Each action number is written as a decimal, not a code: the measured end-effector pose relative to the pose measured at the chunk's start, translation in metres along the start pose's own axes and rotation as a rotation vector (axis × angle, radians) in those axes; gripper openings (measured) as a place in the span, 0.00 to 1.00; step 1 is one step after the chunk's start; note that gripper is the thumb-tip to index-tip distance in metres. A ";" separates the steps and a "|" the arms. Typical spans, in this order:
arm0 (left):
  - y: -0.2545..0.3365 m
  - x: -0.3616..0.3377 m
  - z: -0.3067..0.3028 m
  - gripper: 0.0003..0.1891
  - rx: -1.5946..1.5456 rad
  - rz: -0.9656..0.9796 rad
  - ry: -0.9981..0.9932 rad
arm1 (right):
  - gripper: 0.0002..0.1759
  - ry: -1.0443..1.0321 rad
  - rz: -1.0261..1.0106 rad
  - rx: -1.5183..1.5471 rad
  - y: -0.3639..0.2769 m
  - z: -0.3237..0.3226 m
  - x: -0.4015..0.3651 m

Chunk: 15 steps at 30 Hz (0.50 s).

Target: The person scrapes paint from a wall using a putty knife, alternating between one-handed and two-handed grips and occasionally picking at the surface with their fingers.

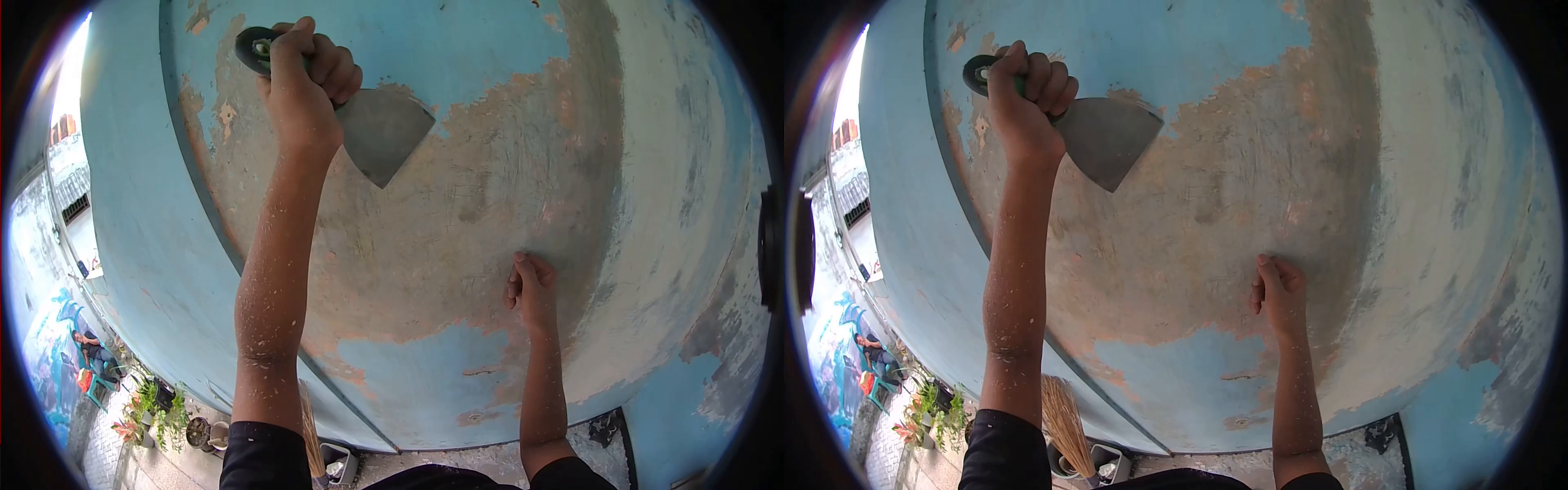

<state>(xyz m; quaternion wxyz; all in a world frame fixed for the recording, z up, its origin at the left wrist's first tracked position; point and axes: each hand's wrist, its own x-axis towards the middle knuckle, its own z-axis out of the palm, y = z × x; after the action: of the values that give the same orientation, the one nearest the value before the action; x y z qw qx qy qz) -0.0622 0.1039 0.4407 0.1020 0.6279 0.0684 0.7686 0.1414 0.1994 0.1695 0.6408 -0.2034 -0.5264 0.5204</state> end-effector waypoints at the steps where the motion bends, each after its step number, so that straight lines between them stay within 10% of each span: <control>1: 0.004 0.003 0.001 0.13 -0.003 0.002 0.000 | 0.23 -0.010 0.002 -0.008 -0.001 -0.001 0.000; 15: 0.040 0.026 -0.016 0.13 0.011 0.233 0.048 | 0.23 -0.002 0.012 -0.001 0.000 0.001 0.001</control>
<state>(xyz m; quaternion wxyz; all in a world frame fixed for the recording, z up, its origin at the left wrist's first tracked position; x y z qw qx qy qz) -0.0861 0.0722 0.4718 0.0068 0.6136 0.0015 0.7896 0.1409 0.1999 0.1702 0.6372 -0.2062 -0.5260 0.5242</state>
